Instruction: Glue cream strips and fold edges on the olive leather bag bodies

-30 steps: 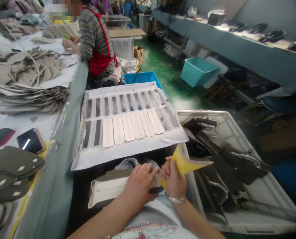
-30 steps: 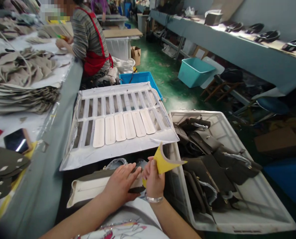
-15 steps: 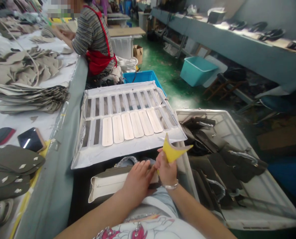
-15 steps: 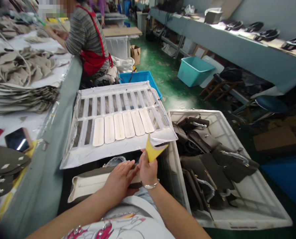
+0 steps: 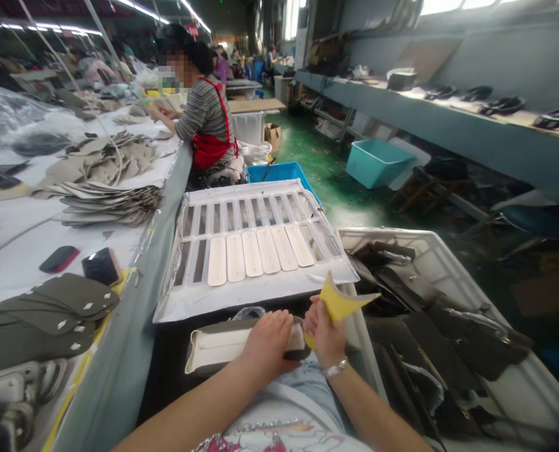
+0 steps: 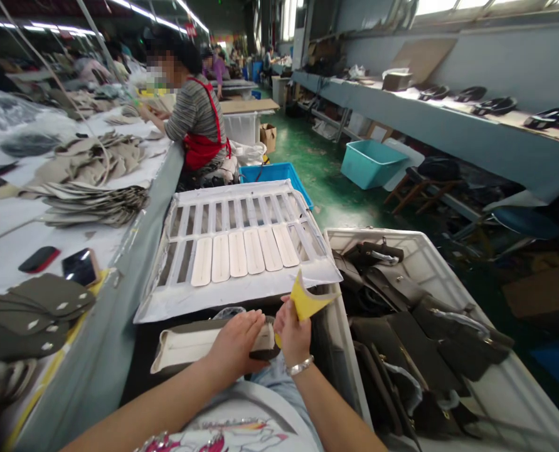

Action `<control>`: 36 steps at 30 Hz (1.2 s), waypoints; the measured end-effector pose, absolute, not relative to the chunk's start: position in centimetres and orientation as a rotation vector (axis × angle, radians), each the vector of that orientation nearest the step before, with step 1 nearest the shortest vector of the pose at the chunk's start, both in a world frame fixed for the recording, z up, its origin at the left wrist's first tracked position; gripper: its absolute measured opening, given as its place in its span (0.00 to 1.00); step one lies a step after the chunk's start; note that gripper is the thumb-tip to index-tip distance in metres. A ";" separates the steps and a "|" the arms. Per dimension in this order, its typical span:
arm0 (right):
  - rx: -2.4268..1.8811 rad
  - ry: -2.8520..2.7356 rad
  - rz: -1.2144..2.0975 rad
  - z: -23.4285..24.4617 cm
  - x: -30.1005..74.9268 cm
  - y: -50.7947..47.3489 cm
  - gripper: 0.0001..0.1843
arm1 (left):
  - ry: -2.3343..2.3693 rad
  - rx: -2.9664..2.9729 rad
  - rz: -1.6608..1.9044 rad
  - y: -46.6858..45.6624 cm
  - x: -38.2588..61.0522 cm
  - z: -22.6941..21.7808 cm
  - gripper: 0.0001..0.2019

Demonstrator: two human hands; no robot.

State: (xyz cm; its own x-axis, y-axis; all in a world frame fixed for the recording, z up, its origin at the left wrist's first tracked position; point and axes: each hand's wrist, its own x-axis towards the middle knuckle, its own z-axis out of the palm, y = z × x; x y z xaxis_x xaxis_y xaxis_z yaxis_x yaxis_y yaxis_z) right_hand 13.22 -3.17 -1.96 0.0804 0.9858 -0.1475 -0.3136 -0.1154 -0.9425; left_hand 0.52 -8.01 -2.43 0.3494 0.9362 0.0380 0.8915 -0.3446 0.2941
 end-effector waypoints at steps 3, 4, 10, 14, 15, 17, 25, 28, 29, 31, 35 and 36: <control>-1.021 -0.648 1.496 -1.7 13.5 -1.1 0.15 | 1.655 2.401 0.310 -8.3 0.6 -2.6 0.43; -0.988 -0.616 1.516 -1.7 13.4 -0.5 0.15 | 1.653 2.403 0.312 -8.3 0.6 -2.7 0.44; -0.975 -0.664 1.576 -2.1 12.1 1.1 0.15 | 1.635 2.371 0.298 -8.3 0.2 -2.8 0.43; -1.084 -0.955 1.437 -2.3 11.8 0.1 0.15 | 1.609 2.393 0.266 -8.0 0.3 -2.7 0.43; -1.131 -1.099 1.371 -2.1 11.8 -0.1 0.15 | 1.608 2.407 0.239 -8.0 0.5 -2.5 0.42; -1.217 -1.398 1.239 -1.6 11.8 -0.5 0.16 | 1.601 2.438 0.168 -7.9 1.2 -1.8 0.40; -1.173 -1.978 1.792 2.8 10.4 2.0 0.24 | 1.785 2.150 0.752 -13.4 -5.7 1.0 0.31; -0.973 -2.501 1.837 4.7 8.8 3.7 0.18 | 2.021 1.276 1.373 -17.1 -11.2 -0.5 0.21; -0.864 -2.696 1.813 5.1 8.0 4.2 0.16 | 1.930 0.974 1.503 -17.7 -12.5 -1.3 0.21; -0.702 -3.042 1.665 5.2 5.8 5.3 0.12 | 1.658 0.568 1.605 -18.1 -13.6 -3.1 0.26; -0.628 -3.419 1.077 3.8 0.2 5.6 0.14 | 1.456 0.482 1.572 -16.7 -12.4 -5.0 0.31; -0.599 -3.455 0.876 3.4 -1.3 5.2 0.15 | 1.470 0.513 1.569 -16.4 -12.1 -5.1 0.32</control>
